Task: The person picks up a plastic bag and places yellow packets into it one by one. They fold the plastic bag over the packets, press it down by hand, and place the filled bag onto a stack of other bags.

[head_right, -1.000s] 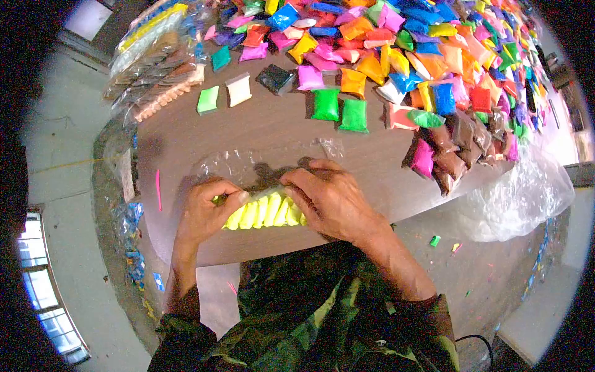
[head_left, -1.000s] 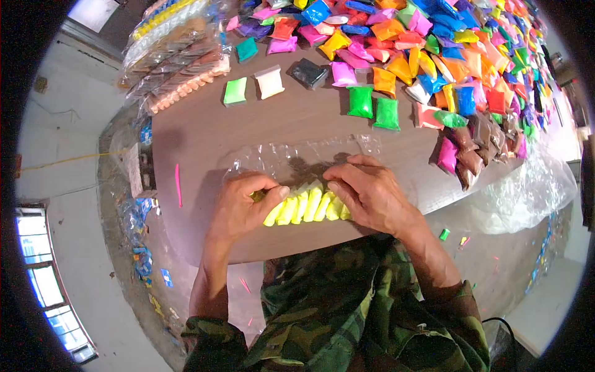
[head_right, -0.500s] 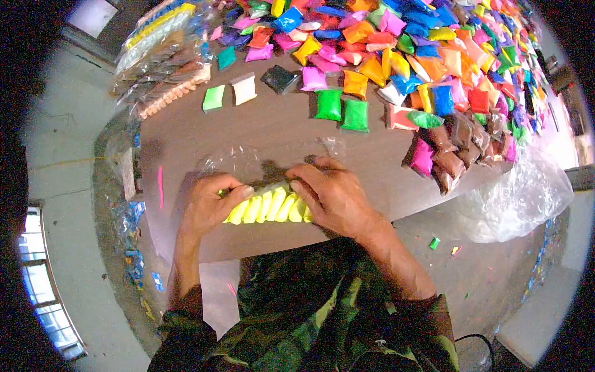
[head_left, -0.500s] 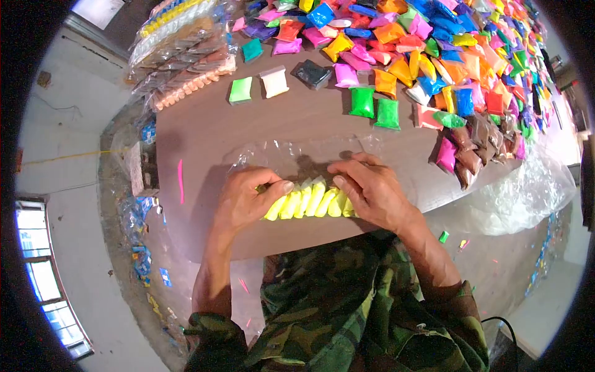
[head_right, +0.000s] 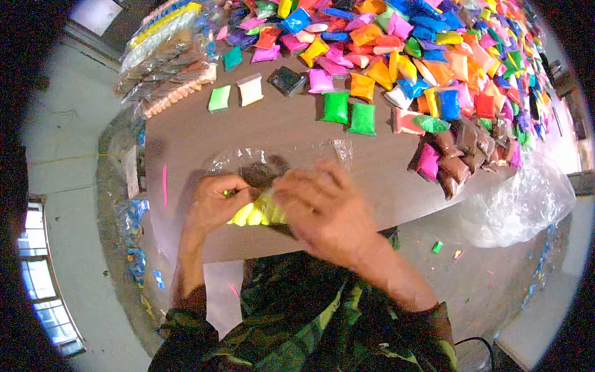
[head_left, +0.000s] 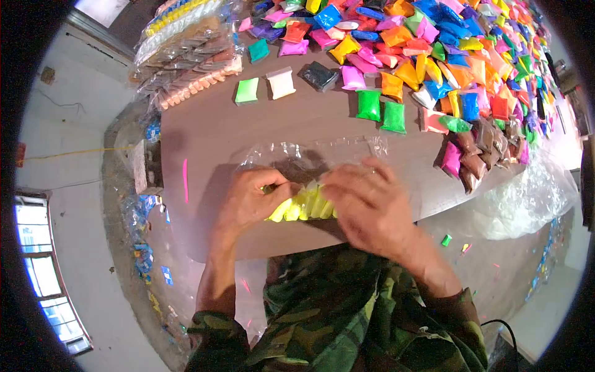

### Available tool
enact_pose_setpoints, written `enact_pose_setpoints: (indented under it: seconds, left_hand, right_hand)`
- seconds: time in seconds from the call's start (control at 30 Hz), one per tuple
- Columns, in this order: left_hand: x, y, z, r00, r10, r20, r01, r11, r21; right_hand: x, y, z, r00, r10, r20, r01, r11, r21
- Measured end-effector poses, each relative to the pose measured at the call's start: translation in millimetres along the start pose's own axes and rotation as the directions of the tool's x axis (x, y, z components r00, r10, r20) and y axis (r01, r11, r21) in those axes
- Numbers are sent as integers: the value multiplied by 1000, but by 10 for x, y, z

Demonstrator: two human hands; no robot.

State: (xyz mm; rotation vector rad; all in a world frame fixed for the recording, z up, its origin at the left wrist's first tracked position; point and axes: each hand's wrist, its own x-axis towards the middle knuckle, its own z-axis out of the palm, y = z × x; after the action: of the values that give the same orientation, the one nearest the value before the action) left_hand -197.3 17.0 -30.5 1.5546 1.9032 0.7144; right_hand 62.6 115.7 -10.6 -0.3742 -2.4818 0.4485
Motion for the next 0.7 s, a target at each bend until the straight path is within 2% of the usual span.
enact_pose_setpoints:
  seconds: [0.2, 0.3, 0.43, 0.5, 0.6, 0.7]
  left_hand:
    - [21, 60, -68, 1000, -2, 20, 2, 1000, 3]
    - [1, 37, -74, 998, -53, 45, 58, 990, -128]
    - [-19, 46, -104, 998, -54, -23, 50, 988, -146]
    - [-52, -58, -126, 994, -69, -79, 52, 980, -193]
    - [-90, -85, -185, 993, 5, -118, -13, 997, -71]
    - [-110, -146, -212, 992, -53, -111, 40, 992, -120]
  right_hand:
    - [-56, -211, 538, 999, -38, -25, 38, 999, 22]
    - [-89, -225, 565, 1000, -22, -16, 22, 1000, 18]
    - [-67, -233, 548, 999, 0, 49, 3, 999, -54]
    - [-37, -291, 544, 997, 51, 55, -49, 998, -32]
    - [-21, -302, 560, 994, 77, 76, -74, 997, -35]
    - [4, -311, 564, 993, 85, 85, -82, 996, -42]
